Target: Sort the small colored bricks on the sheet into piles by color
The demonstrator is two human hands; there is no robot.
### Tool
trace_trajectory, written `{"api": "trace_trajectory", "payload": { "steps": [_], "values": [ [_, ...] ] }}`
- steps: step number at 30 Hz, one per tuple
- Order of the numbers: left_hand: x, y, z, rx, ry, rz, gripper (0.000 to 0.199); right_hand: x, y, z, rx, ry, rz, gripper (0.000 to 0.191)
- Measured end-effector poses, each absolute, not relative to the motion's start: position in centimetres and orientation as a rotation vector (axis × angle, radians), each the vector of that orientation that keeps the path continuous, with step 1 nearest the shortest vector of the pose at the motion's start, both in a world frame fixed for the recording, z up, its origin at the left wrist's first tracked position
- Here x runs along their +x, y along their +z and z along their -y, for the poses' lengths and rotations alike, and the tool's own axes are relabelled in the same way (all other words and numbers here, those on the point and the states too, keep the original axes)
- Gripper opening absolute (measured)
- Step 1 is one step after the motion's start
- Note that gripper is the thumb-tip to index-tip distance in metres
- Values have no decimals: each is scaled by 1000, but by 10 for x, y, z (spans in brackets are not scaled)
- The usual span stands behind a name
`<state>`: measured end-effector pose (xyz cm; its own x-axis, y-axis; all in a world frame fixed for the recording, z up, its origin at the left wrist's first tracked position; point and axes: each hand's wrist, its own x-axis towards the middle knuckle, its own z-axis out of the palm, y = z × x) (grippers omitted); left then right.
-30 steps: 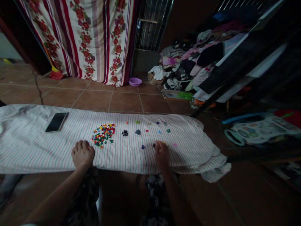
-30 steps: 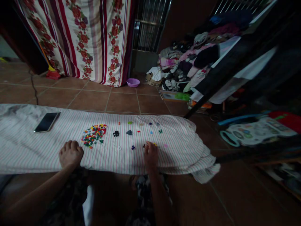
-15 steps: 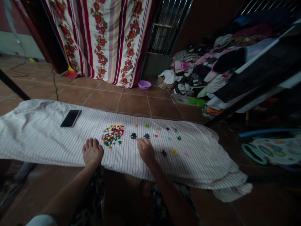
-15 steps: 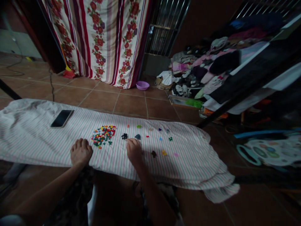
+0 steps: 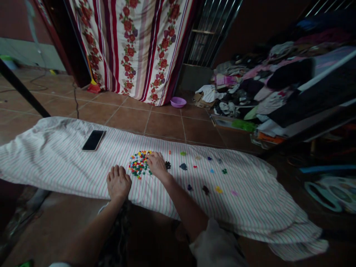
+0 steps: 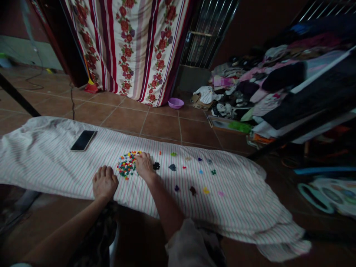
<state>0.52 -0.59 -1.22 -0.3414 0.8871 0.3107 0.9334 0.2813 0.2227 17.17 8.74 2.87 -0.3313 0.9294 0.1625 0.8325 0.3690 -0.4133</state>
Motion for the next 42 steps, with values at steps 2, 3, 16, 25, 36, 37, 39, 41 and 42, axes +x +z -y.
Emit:
{"api": "trace_trajectory", "payload": {
  "steps": [2, 3, 16, 25, 36, 37, 39, 41, 42],
  "values": [
    [5, -13, 6, -1721, -559, 2415, 47, 165, 28, -95, -1601, 364, 2282, 31],
    [5, -13, 6, -1720, -558, 2417, 47, 163, 27, -99, -1629, 367, 2295, 32],
    [4, -12, 5, -1714, -547, 2415, 47, 149, 22, -123, -1784, 330, 2389, 28],
    [5, -12, 5, -1714, -516, 2398, 46, 140, 23, -120, -1836, 315, 2382, 28],
    [4, -15, 5, -1715, -569, 2404, 47, 136, 23, -125, -1851, 266, 2413, 27],
    [4, -15, 5, -1716, -574, 2411, 47, 137, 22, -124, -1841, 253, 2413, 28],
    [4, -15, 5, -1716, -582, 2419, 47, 137, 20, -123, -1829, 240, 2409, 30],
    [4, -16, 5, -1715, -581, 2412, 47, 138, 20, -123, -1828, 254, 2405, 30],
    [4, -16, 5, -1714, -576, 2404, 47, 138, 20, -123, -1831, 264, 2402, 29]
  ]
}}
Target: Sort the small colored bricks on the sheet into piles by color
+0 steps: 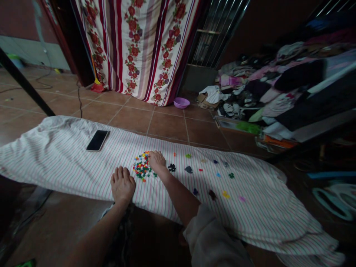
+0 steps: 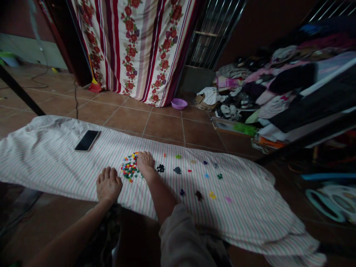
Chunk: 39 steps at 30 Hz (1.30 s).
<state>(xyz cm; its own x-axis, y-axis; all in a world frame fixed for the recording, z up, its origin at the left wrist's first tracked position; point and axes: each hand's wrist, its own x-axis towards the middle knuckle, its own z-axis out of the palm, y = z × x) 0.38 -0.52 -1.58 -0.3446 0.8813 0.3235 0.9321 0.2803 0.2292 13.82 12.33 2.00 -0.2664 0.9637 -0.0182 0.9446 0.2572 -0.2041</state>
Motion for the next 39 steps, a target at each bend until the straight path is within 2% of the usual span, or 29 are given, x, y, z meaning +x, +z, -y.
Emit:
{"api": "trace_trajectory", "payload": {
  "steps": [16, 27, 35, 39],
  "values": [
    [4, -15, 5, -1703, -541, 2393, 46, 125, 33, -135, -2045, 432, 2341, 29],
    [3, -16, 5, -1698, -591, 2381, 46, 141, 31, -121, -1854, 367, 2323, 21],
    [4, -11, 7, -1709, -581, 2392, 43, 140, 45, -97, -1787, 465, 2186, 22],
    [4, -9, 8, -1707, -558, 2386, 42, 145, 43, -78, -1624, 534, 2134, 20]
  ]
}}
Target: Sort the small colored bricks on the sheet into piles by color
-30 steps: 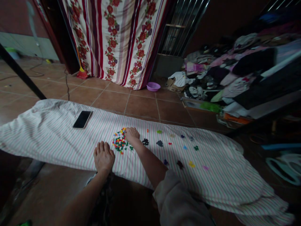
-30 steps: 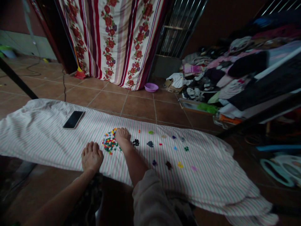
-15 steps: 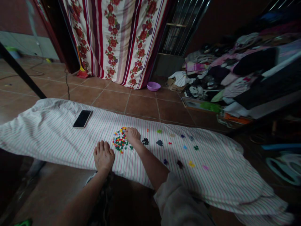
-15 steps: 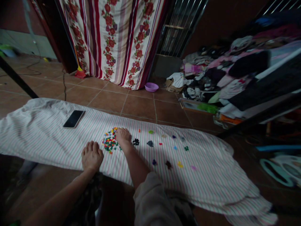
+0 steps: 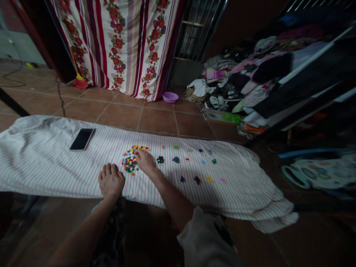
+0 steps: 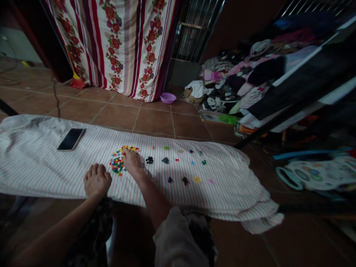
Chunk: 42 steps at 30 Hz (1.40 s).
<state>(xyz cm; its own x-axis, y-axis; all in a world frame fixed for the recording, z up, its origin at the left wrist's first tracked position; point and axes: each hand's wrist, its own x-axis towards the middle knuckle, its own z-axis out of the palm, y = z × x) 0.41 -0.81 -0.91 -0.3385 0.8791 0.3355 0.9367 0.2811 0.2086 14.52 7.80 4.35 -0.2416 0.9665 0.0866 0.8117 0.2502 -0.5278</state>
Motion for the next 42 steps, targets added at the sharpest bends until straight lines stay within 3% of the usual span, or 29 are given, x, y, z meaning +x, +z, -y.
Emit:
{"api": "trace_trajectory", "payload": {
  "steps": [13, 20, 24, 42],
  "values": [
    [10, 5, 13, -1715, -516, 2428, 40, 265, 9, 1, -1526, 472, 1669, 25],
    [11, 6, 15, -1731, -522, 2421, 38, 362, -3, 27, -1767, 122, 1400, 27],
    [13, 11, 16, -1733, -522, 2422, 36, 402, -11, 35, -1931, 97, 1336, 28],
    [16, 20, 17, -1761, -433, 2458, 37, 404, -33, 38, -1936, 142, 1466, 37]
  ]
}}
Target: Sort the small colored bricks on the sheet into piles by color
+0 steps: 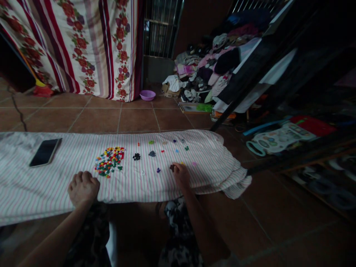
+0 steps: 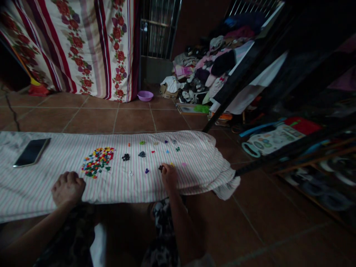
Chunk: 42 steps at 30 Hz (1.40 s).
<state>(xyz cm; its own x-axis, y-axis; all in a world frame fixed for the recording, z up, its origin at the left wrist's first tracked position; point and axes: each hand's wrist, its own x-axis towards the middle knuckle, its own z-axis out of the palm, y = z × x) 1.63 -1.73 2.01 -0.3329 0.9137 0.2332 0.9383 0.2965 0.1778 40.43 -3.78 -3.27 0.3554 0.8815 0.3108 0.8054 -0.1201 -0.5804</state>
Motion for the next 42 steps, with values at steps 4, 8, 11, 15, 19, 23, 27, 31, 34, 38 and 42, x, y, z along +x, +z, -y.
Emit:
{"api": "trace_trajectory", "payload": {
  "steps": [4, 8, 11, 15, 19, 23, 27, 31, 34, 38, 42],
  "values": [
    [17, 21, 17, -1743, -464, 2465, 35, 403, -33, 39, -1895, 129, 1479, 37],
    [18, 21, 18, -1737, -429, 2449, 38, 402, -36, 42, -1879, 119, 1510, 33],
    [18, 22, 18, -1738, -425, 2442, 38, 404, -39, 45, -1849, 112, 1587, 33],
    [19, 22, 18, -1739, -423, 2460, 38, 407, -44, 49, -1816, 119, 1670, 36],
    [19, 21, 18, -1735, -437, 2458, 38, 409, -45, 49, -1816, 145, 1666, 35],
    [18, 21, 17, -1739, -405, 2467, 39, 407, -43, 45, -1817, 156, 1628, 31],
    [17, 21, 16, -1745, -391, 2498, 38, 405, -42, 44, -1835, 147, 1613, 31],
    [17, 21, 16, -1756, -408, 2509, 36, 405, -41, 43, -1848, 160, 1592, 33],
    [17, 20, 17, -1747, -427, 2484, 35, 405, -41, 42, -1850, 174, 1600, 34],
    [17, 18, 17, -1736, -434, 2455, 36, 405, -40, 41, -1833, 178, 1633, 28],
    [17, 19, 17, -1740, -412, 2467, 36, 405, -38, 40, -1821, 197, 1624, 21]
  ]
}}
